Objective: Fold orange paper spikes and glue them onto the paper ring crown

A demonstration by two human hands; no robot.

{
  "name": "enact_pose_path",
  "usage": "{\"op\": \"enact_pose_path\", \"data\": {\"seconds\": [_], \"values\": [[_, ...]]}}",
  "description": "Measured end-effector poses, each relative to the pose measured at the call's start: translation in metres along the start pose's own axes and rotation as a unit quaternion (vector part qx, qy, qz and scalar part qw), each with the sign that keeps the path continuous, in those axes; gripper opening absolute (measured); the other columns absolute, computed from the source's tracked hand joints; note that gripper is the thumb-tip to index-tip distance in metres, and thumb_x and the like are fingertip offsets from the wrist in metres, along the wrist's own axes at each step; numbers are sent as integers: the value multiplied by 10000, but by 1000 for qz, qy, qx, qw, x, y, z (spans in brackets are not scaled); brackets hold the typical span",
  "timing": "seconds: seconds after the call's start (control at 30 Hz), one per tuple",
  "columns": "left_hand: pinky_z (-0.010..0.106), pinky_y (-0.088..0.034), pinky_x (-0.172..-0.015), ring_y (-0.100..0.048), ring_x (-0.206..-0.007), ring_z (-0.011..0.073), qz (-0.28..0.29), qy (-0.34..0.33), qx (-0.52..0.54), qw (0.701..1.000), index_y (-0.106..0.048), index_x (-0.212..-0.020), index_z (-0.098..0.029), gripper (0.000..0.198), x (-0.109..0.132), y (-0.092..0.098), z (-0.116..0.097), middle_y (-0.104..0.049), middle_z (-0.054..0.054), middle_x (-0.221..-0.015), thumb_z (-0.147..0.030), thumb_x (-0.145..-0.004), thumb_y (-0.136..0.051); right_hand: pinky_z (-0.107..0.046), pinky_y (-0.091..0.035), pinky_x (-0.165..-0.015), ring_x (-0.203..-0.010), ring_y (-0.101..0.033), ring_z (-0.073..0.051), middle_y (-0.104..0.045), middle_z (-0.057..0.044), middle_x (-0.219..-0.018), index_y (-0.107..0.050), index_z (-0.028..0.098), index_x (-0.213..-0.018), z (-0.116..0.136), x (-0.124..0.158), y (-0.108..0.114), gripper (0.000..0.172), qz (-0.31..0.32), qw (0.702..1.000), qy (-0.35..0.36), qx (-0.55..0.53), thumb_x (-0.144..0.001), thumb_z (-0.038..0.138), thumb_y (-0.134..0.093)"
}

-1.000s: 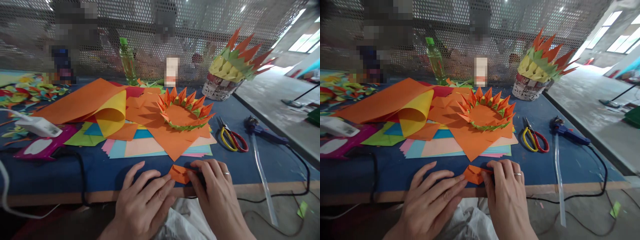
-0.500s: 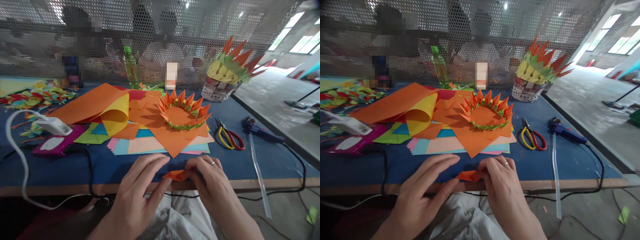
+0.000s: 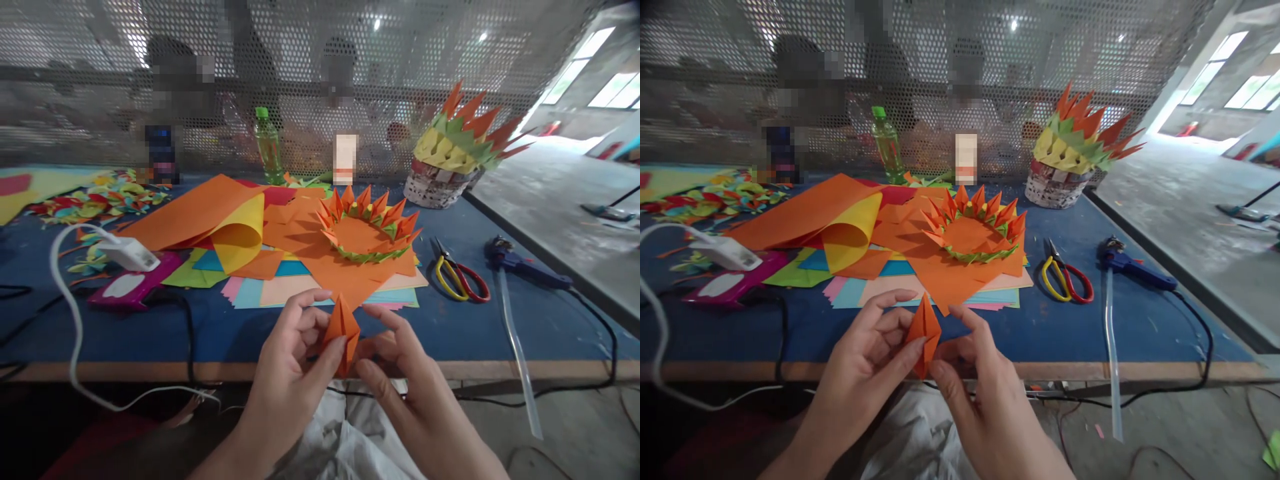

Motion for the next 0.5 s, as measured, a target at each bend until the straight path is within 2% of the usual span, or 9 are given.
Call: {"op": "enact_pose_path", "data": {"seconds": [0.13, 0.23, 0.37, 0.5], "values": [[226, -609, -699, -712, -830, 144, -5, 11, 50, 999, -442, -1266, -258, 385, 7, -3, 3, -685, 13, -949, -229, -944, -651, -249, -561, -752, -817, -709, -137, -709, -5, -890, -404, 261, -1439, -3, 0, -6, 473, -25, 998, -28, -47, -997, 342, -551], [214, -608, -678, -695, -812, 135, -11, 13, 23, 1000, -456, -1264, -258, 387, 11, -1, 8, -681, 10, -938, -249, -939, -667, -232, -561, -764, -791, -708, -115, -707, 25, -863, -421, 280, -1417, -6, -2, -5, 471, -33, 997, -40, -56, -974, 313, -577], [188, -589, -616, -681, -756, 129, -50, 5, 11, 999, -486, -1247, -255, 382, 14, 5, 13, -650, -14, -868, -273, -924, -690, -229, -576, -764, -806, -713, -112, -709, 22, -878, -412, 284, -1419, -5, -3, -9, 481, -16, 997, -19, -70, -967, 278, -577], [226, -605, -702, -704, -807, 141, -55, -13, -30, 998, -487, -1256, -257, 357, 16, 6, 15, -685, -4, -915, -281, -945, -660, -204, -560, -716, -773, -694, -105, -676, 28, -850, -406, 274, -1407, -4, -4, -10, 445, -23, 997, -10, -69, -988, 294, -553]]}}
Point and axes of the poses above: each hand's wrist, its own x-axis away from the middle knuckle, its own y-axis out of the back of the hand, z = x × y, the point moved 7 cm from there along -x, towards the middle knuckle
